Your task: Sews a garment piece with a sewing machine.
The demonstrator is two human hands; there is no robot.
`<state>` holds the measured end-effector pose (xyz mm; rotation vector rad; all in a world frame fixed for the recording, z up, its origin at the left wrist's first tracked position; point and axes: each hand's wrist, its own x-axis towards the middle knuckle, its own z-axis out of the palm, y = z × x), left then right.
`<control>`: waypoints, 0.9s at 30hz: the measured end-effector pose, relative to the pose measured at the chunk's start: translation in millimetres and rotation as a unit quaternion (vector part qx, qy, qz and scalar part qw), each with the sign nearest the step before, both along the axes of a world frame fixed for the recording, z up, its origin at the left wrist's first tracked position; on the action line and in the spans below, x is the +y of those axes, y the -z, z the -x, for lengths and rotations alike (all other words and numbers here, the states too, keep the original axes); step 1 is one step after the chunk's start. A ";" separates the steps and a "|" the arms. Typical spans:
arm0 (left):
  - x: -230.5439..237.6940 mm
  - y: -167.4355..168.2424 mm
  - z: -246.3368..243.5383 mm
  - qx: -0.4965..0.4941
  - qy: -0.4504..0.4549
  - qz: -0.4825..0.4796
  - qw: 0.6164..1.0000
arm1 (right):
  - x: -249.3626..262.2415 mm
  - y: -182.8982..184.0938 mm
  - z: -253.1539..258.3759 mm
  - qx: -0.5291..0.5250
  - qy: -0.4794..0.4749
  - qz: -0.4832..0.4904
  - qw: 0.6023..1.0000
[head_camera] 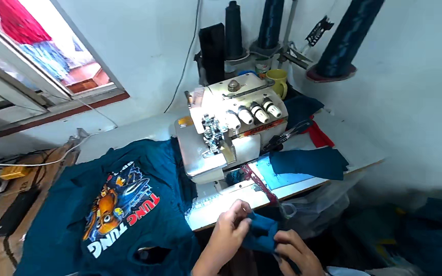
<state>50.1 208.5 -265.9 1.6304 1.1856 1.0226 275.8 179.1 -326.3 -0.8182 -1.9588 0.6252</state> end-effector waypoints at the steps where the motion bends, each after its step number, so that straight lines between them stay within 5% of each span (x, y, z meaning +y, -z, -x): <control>1: 1.6 -10.7 13.0 0.002 -0.032 -0.033 0.999 | -1.9 -9.9 2.8 -0.023 -0.031 -0.001 0.999; 6: -6.0 -76.1 86.8 0.044 -0.149 -0.117 0.981 | -0.9 -45.2 26.2 -0.141 -0.256 0.082 0.953; 11: -26.2 -104.9 103.8 0.061 -0.037 -0.122 0.990 | 36.6 -77.7 87.1 0.073 -0.129 0.049 0.988; 13: -33.2 -112.2 103.1 0.105 -0.014 -0.148 0.983 | 55.4 -97.9 116.3 0.099 -0.171 0.074 0.977; 21: -80.7 -135.5 144.1 0.128 -0.308 -0.269 0.904 | 70.1 -138.6 159.2 -0.094 -0.264 0.256 0.925; 27: -100.0 -156.9 184.4 0.196 -0.347 -0.311 0.863 | 5.9 -131.4 194.2 0.065 -0.468 0.231 0.851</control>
